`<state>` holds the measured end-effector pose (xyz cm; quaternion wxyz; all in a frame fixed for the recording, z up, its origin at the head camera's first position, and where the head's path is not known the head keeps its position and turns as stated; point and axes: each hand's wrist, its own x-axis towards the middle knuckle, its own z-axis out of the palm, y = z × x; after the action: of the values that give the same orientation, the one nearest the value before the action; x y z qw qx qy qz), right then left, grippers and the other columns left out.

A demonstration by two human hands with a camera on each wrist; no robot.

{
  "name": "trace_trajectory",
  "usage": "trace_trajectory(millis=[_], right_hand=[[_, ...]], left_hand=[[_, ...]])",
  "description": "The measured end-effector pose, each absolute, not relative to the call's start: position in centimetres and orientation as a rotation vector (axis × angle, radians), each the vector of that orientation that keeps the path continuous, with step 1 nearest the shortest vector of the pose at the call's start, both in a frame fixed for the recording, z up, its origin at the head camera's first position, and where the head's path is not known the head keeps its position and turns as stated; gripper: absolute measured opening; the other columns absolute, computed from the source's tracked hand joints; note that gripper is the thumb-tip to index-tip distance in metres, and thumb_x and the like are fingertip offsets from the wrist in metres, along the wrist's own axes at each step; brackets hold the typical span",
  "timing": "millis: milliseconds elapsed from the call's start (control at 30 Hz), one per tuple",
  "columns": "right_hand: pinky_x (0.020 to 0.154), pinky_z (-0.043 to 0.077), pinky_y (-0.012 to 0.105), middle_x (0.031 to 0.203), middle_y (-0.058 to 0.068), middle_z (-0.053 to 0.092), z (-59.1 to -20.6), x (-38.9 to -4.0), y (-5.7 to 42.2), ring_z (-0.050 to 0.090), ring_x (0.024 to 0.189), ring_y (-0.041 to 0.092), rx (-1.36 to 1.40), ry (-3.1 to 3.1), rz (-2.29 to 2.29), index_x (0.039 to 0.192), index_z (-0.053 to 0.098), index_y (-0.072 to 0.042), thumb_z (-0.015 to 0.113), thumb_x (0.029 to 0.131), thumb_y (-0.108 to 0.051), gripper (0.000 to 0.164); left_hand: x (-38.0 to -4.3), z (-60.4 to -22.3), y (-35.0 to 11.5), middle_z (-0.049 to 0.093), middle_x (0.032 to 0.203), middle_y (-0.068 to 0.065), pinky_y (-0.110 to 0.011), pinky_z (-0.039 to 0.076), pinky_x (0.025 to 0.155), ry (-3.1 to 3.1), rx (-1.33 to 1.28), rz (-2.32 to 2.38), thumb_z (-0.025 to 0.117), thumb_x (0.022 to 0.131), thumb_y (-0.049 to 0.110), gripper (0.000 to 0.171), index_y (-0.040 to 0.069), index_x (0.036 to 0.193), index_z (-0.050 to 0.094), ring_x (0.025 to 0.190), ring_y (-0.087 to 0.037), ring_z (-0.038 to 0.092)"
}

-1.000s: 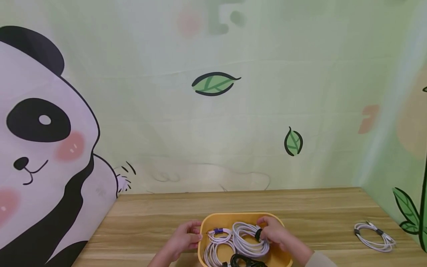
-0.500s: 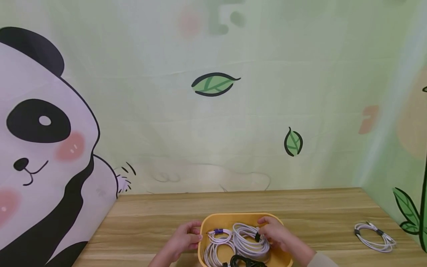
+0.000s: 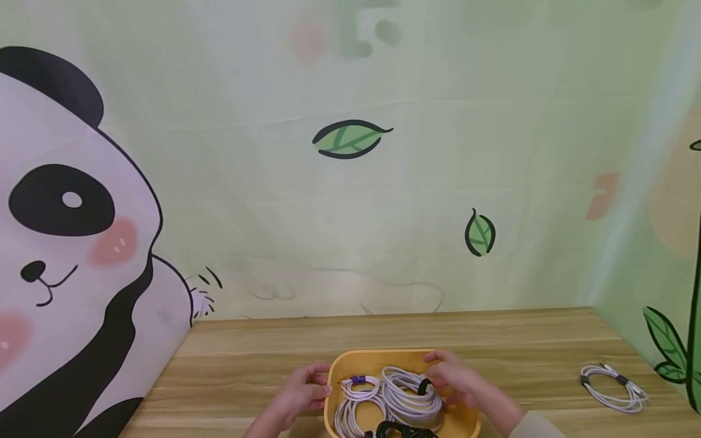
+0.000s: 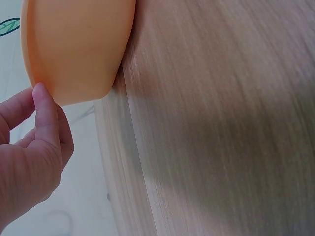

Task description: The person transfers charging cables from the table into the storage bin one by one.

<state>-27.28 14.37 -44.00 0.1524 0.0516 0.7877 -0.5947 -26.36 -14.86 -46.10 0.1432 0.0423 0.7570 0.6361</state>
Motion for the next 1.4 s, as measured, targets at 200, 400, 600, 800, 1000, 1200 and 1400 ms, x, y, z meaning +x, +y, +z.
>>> trace_trajectory(millis=[200,400,600,800,1000,1200,1400], right_hand=[[0.063,0.048,0.044,0.104,0.019,0.053,-43.4,-27.1,15.1,0.052,0.092,0.031,0.137,2.258,-1.703,0.117,0.046,-0.001,0.052,0.079,-0.009,0.04],[0.062,0.05,0.04,0.102,0.018,0.054,-43.0,-27.1,16.2,0.055,0.085,0.025,0.043,2.202,-1.719,0.12,0.042,0.001,0.054,0.08,-0.013,0.044],[0.06,0.05,0.032,0.092,0.009,0.056,-42.6,-27.0,17.1,0.055,0.075,0.017,-0.087,2.097,-1.738,0.12,0.04,0.004,0.055,0.081,-0.017,0.047],[0.06,0.049,0.028,0.088,0.004,0.058,-42.4,-27.0,17.8,0.055,0.074,0.013,-0.193,2.018,-1.741,0.118,0.041,0.005,0.057,0.08,-0.02,0.048],[0.063,0.051,0.03,0.089,0.003,0.059,-42.1,-26.9,18.9,0.057,0.074,0.013,-0.204,2.004,-1.742,0.121,0.04,0.005,0.059,0.08,-0.022,0.052],[0.057,0.049,0.024,0.085,-0.001,0.061,-41.7,-26.9,20.4,0.056,0.07,0.01,-0.191,2.026,-1.751,0.121,0.039,0.005,0.059,0.081,-0.02,0.051],[0.057,0.048,0.022,0.082,-0.002,0.062,-41.6,-27.1,22.2,0.056,0.068,0.009,-0.162,2.043,-1.768,0.121,0.04,0.005,0.058,0.081,-0.018,0.049]], left_hand=[[-26.5,-46.3,-15.0,0.049,0.092,-0.008,-0.021,0.05,0.059,2.188,0.115,1.824,0.055,0.081,-0.003,0.046,-0.009,0.124,0.041,0.071,-0.011,0.053],[-26.5,-46.3,-15.0,0.049,0.092,-0.007,-0.021,0.05,0.059,2.191,0.11,1.828,0.056,0.081,-0.003,0.046,-0.009,0.124,0.042,0.071,-0.011,0.053],[-26.5,-46.3,-15.0,0.049,0.093,-0.008,-0.021,0.05,0.06,2.19,0.108,1.827,0.056,0.081,-0.003,0.046,-0.009,0.124,0.041,0.072,-0.011,0.053],[-26.4,-46.2,-14.9,0.05,0.092,-0.008,-0.021,0.05,0.059,2.185,0.114,1.83,0.055,0.081,-0.003,0.047,-0.009,0.124,0.04,0.071,-0.011,0.053],[-26.3,-46.0,-14.9,0.05,0.092,-0.008,-0.021,0.05,0.059,2.186,0.107,1.837,0.056,0.08,-0.004,0.047,-0.01,0.125,0.04,0.071,-0.011,0.053],[-26.3,-46.0,-14.8,0.05,0.093,-0.009,-0.022,0.05,0.06,2.19,0.101,1.836,0.056,0.08,-0.004,0.048,-0.009,0.125,0.04,0.071,-0.011,0.053],[-26.4,-46.1,-14.8,0.05,0.094,-0.009,-0.022,0.05,0.06,2.19,0.103,1.837,0.055,0.08,-0.004,0.048,-0.01,0.125,0.04,0.07,-0.011,0.053]])
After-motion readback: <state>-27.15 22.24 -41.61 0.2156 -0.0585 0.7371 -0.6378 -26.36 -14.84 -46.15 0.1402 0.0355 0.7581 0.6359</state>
